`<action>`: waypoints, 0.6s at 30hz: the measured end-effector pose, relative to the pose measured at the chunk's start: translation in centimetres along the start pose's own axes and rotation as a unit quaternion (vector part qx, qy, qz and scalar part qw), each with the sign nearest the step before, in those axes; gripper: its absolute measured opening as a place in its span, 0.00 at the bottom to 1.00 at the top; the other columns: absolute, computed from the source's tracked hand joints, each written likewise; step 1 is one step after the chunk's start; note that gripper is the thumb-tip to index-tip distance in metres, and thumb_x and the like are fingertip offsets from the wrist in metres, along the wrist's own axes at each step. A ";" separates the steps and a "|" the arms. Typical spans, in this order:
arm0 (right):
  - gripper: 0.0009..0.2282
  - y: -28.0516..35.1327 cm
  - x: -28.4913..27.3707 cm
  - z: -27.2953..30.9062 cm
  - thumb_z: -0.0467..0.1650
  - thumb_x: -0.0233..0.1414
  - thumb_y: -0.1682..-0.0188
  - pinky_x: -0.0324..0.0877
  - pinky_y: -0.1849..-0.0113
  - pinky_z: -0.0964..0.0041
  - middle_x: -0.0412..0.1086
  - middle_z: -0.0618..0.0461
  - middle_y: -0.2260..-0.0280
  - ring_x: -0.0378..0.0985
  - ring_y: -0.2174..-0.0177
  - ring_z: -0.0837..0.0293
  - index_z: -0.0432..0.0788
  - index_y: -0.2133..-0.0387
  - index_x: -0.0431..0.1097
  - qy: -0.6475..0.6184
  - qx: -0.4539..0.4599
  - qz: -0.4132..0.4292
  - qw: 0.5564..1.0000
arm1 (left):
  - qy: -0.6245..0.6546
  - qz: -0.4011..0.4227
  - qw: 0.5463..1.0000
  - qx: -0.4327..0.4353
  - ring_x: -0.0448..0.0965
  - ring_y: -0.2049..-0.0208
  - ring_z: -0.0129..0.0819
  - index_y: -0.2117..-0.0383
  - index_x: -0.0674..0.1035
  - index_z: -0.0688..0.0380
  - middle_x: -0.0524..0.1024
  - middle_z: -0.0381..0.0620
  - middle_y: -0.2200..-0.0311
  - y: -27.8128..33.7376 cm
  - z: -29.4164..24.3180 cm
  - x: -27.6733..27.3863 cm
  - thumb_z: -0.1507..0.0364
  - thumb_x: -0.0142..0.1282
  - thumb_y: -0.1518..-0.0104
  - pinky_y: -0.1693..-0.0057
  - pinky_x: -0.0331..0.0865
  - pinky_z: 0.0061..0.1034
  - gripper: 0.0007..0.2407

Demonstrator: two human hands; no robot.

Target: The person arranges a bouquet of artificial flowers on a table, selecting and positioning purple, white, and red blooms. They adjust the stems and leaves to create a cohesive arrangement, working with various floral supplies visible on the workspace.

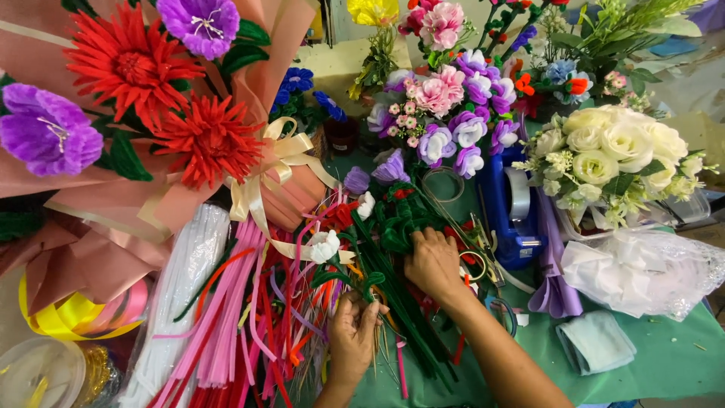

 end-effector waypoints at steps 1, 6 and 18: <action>0.15 0.0 -1.3 -0.1 0.36 0.53 0.59 0.66 0.57 0.41 0.72 0.43 0.62 0.74 0.60 0.38 0.41 0.61 0.72 -0.001 0.000 -0.001 1.000 | -0.001 0.000 1.000 0.001 0.85 0.69 0.31 0.59 0.78 0.57 0.85 0.47 0.71 0.1 -0.1 -0.1 0.71 0.54 0.38 0.63 0.80 0.22 0.06; 0.12 1.3 -5.5 -3.6 0.38 0.53 0.50 0.68 0.64 0.45 0.79 0.42 0.67 0.80 0.67 0.38 0.47 0.58 0.68 -0.237 0.165 0.076 0.954 | -0.020 0.001 0.999 0.026 0.81 0.75 0.29 0.63 0.77 0.55 0.85 0.44 0.73 0.4 0.0 0.0 0.68 0.54 0.37 0.63 0.79 0.23 0.06; 0.10 9.0 -5.4 -1.0 0.38 0.51 0.51 0.62 0.66 0.56 0.74 0.52 0.72 0.72 0.73 0.53 0.46 0.62 0.68 -0.367 0.214 0.106 0.899 | -0.058 0.068 0.996 -0.004 0.86 0.71 0.31 0.57 0.78 0.57 0.85 0.44 0.68 -0.5 3.4 5.4 0.65 0.56 0.38 0.61 0.78 0.26 0.10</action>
Point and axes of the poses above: each hand's wrist, its own y-axis away from the middle knuckle, its own x-axis out of the palm, z = x × y, the point moved 7 cm from there along -y, towards the middle knuckle
